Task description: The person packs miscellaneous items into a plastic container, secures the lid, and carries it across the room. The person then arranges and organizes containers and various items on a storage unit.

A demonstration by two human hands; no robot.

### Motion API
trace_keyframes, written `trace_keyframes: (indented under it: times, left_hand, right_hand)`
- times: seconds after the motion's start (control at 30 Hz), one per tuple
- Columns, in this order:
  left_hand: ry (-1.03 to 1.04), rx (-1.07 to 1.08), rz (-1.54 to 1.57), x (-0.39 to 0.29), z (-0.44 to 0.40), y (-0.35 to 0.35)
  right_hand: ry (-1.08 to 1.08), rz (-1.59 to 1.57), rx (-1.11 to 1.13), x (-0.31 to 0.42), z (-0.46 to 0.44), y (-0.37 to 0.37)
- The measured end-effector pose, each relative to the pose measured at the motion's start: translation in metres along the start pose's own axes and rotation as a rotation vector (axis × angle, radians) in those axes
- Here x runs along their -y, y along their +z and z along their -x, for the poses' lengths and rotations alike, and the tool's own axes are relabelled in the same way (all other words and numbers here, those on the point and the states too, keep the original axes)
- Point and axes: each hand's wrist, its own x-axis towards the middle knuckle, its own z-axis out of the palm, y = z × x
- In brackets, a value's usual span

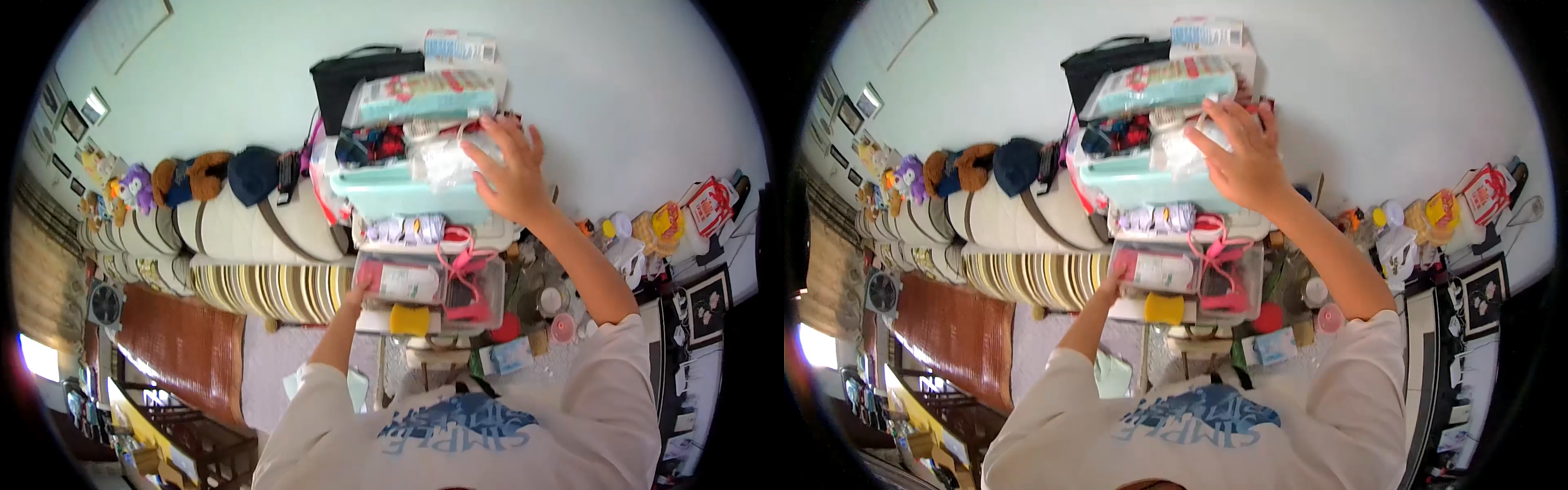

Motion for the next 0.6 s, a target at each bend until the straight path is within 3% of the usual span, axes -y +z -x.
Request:
trace_keyframes:
  times: [0.1, 0.17, 0.23, 0.4, 0.47, 0.6]
  left_hand:
    - [0.036, -0.070, -0.179, 0.013, -0.033, -0.015]
    - [-0.050, -0.160, -0.289, 0.002, -0.016, -0.013]
    - [-0.048, -0.197, -0.245, -0.030, 0.038, 0.016]
    - [-0.056, -0.160, -0.326, -0.052, 0.069, 0.022]
    - [0.149, -0.312, -0.320, -0.056, 0.080, 0.026]
    - [0.080, -0.253, -0.257, -0.050, 0.074, -0.013]
  right_hand:
    - [0.101, -0.075, 0.034, 0.018, 0.044, -0.008]
    - [0.263, -0.174, -0.031, 0.032, 0.079, -0.011]
    - [0.298, -0.192, 0.038, 0.043, 0.114, -0.010]
    - [0.444, -0.331, 0.135, 0.082, 0.191, 0.002]
    - [0.464, -0.421, 0.205, 0.113, 0.206, 0.005]
    - [0.457, -0.633, 0.305, 0.166, 0.223, 0.010]
